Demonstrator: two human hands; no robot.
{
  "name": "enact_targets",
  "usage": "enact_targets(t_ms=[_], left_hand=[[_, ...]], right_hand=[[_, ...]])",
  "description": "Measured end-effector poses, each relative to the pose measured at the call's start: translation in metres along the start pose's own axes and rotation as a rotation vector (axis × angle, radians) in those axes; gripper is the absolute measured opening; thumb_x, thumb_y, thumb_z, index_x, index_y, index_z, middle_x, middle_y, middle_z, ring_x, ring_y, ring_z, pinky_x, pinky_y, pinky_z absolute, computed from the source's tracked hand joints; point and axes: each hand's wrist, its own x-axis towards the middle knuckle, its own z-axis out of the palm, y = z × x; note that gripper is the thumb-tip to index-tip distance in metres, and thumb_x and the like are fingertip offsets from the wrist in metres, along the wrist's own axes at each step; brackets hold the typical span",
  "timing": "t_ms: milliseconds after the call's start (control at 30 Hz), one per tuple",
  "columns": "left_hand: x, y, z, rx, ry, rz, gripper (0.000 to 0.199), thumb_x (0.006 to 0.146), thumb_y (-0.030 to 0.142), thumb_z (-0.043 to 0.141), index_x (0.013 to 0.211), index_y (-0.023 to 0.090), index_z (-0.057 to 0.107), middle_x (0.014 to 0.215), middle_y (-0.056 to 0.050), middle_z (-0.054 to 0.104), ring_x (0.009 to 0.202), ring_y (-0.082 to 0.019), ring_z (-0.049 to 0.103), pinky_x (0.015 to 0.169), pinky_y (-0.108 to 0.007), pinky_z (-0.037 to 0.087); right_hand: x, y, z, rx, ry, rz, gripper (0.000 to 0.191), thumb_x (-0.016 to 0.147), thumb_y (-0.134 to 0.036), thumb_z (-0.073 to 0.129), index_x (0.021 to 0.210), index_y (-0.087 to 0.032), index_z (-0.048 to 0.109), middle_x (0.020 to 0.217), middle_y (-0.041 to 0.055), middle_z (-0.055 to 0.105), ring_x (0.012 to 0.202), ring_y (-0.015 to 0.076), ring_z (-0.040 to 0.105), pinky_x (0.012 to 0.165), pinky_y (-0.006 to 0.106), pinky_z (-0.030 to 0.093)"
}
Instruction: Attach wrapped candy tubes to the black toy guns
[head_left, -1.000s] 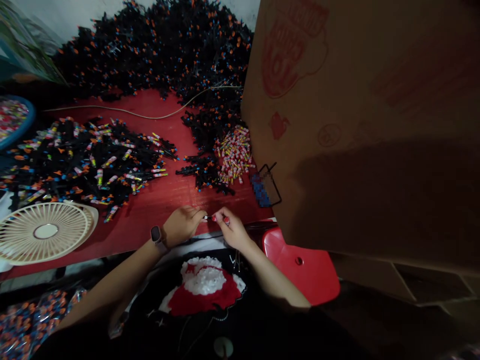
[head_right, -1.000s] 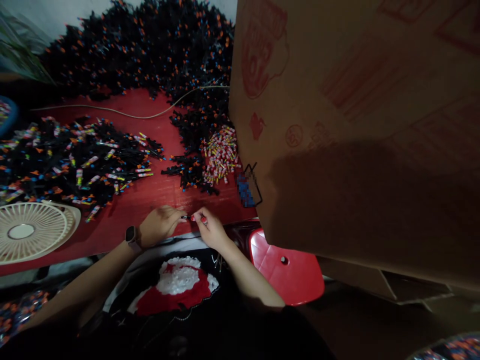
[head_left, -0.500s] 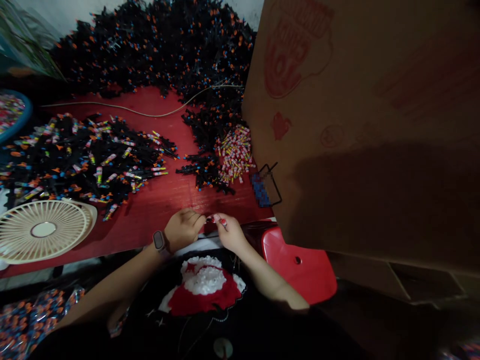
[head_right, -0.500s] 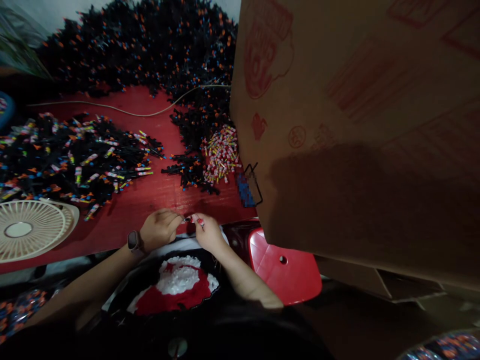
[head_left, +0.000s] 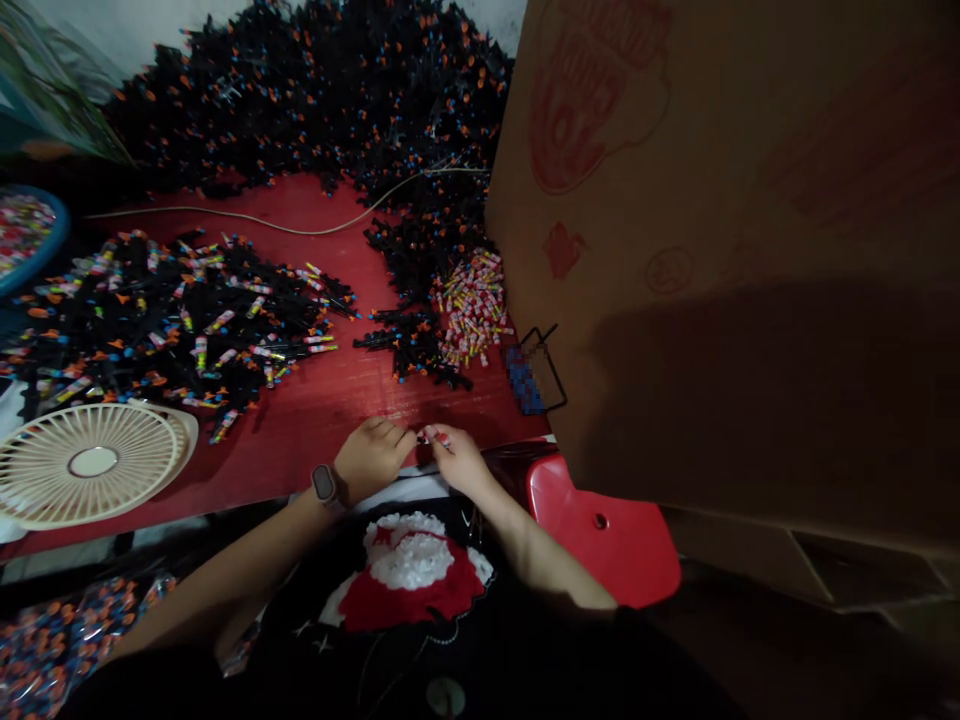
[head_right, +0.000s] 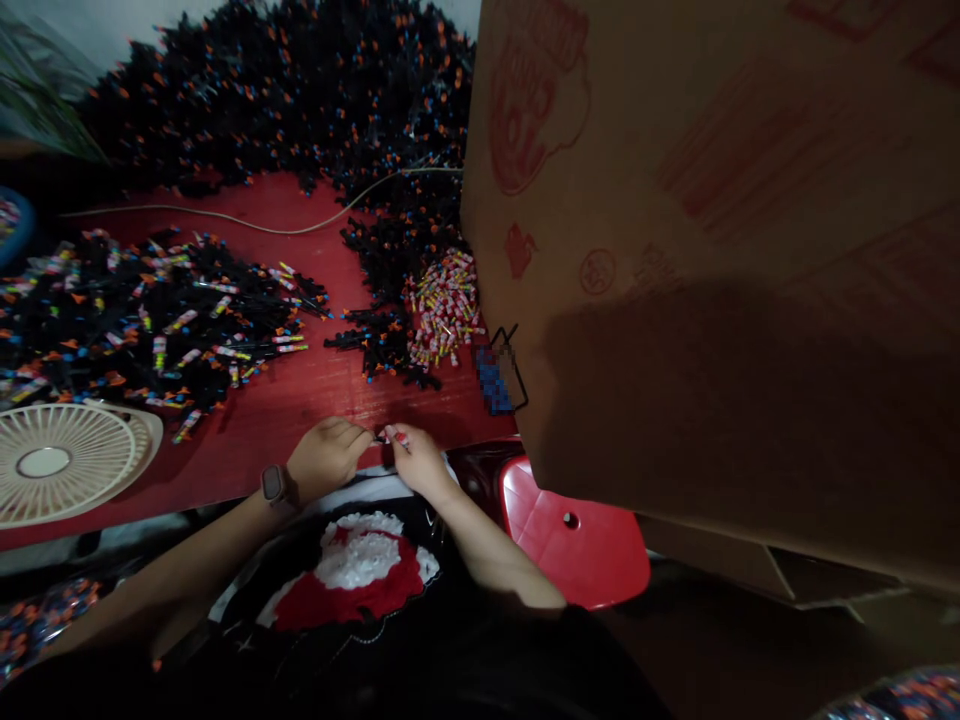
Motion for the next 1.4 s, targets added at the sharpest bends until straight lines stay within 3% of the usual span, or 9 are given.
enact_targets(t_ms=[133, 233, 300, 467, 633, 800, 933, 1133, 1400], left_hand=[[-0.006, -0.058, -0.066, 0.208, 0.150, -0.450, 0.026, 0.103, 0.012, 0.048, 0.100, 0.012, 0.074, 0.092, -0.013, 0.072, 0.092, -0.026, 0.065, 0.094, -0.044, 0.052], [-0.008, -0.110, -0.123, 0.413, 0.517, -0.758, 0.033, 0.111, 0.027, 0.053, 0.129, 0.006, 0.071, 0.141, -0.019, 0.065, 0.134, -0.038, 0.053, 0.115, -0.064, 0.039], [0.003, -0.127, -0.138, 0.424, 0.619, -0.807, 0.043, 0.112, 0.035, 0.057, 0.144, 0.006, 0.064, 0.157, -0.021, 0.053, 0.145, -0.043, 0.042, 0.117, -0.071, 0.032], [0.064, -0.112, -0.083, 0.117, 0.165, -0.475, 0.042, 0.100, 0.018, 0.067, 0.139, 0.000, 0.065, 0.134, -0.022, 0.068, 0.126, -0.031, 0.057, 0.120, -0.048, 0.041], [0.101, -0.108, -0.028, 0.050, 0.171, -0.572, 0.035, 0.089, 0.005, 0.060, 0.122, 0.003, 0.071, 0.119, -0.025, 0.073, 0.119, -0.036, 0.066, 0.108, -0.046, 0.050], [0.076, -0.104, -0.021, -0.163, 0.368, -0.651, 0.024, 0.098, 0.024, 0.060, 0.113, 0.009, 0.072, 0.106, -0.019, 0.079, 0.104, -0.031, 0.075, 0.097, -0.043, 0.058], [0.033, -0.054, -0.013, -0.625, 0.559, -0.526, 0.035, 0.092, 0.046, 0.078, 0.110, 0.015, 0.079, 0.106, -0.012, 0.084, 0.098, -0.026, 0.080, 0.092, -0.038, 0.064], [-0.001, 0.011, -0.023, -0.933, 0.635, -0.363, 0.025, 0.082, 0.041, 0.093, 0.087, 0.019, 0.082, 0.091, -0.008, 0.084, 0.084, -0.023, 0.080, 0.081, -0.037, 0.067], [-0.008, 0.018, -0.044, -0.913, 0.590, -0.297, 0.022, 0.085, 0.042, 0.089, 0.081, 0.021, 0.081, 0.086, -0.008, 0.084, 0.081, -0.024, 0.080, 0.081, -0.038, 0.069]], right_hand=[[0.018, 0.019, -0.021, -0.074, 0.189, -0.009, 0.049, 0.107, -0.066, 0.050, 0.107, -0.022, 0.074, 0.112, 0.0124, 0.076, 0.102, 0.0253, 0.071, 0.092, 0.036, 0.057], [0.026, 0.030, -0.027, -0.155, 0.320, 0.106, 0.055, 0.102, -0.074, 0.053, 0.105, -0.022, 0.072, 0.093, 0.0084, 0.074, 0.085, 0.0249, 0.069, 0.080, 0.035, 0.054], [0.028, 0.034, -0.023, -0.210, 0.319, 0.112, 0.055, 0.099, -0.076, 0.058, 0.105, -0.023, 0.071, 0.090, 0.0070, 0.074, 0.084, 0.0251, 0.069, 0.079, 0.034, 0.053], [0.028, 0.039, -0.015, -0.249, 0.307, -0.025, 0.051, 0.112, -0.063, 0.038, 0.108, -0.023, 0.070, 0.106, 0.0133, 0.075, 0.106, 0.0281, 0.070, 0.100, 0.041, 0.054], [0.026, 0.046, -0.026, -0.215, 0.298, -0.080, 0.049, 0.113, -0.054, 0.037, 0.115, -0.021, 0.073, 0.116, 0.0160, 0.076, 0.114, 0.0299, 0.069, 0.106, 0.045, 0.054], [0.025, 0.038, -0.031, -0.071, 0.275, -0.062, 0.047, 0.110, -0.060, 0.047, 0.120, -0.023, 0.074, 0.125, 0.0136, 0.077, 0.122, 0.0290, 0.070, 0.110, 0.043, 0.054], [0.016, 0.010, -0.017, 0.094, 0.155, -0.043, 0.051, 0.113, -0.065, 0.041, 0.126, -0.024, 0.069, 0.126, 0.0104, 0.076, 0.119, 0.0252, 0.071, 0.109, 0.040, 0.055], [-0.001, -0.032, -0.005, 0.298, -0.075, -0.053, 0.060, 0.111, -0.076, 0.041, 0.125, -0.026, 0.072, 0.121, 0.0089, 0.078, 0.111, 0.0240, 0.072, 0.101, 0.038, 0.058], [-0.009, -0.049, -0.017, 0.308, -0.128, -0.052, 0.068, 0.107, -0.082, 0.043, 0.120, -0.025, 0.080, 0.117, 0.0096, 0.079, 0.109, 0.0262, 0.074, 0.099, 0.040, 0.059]])
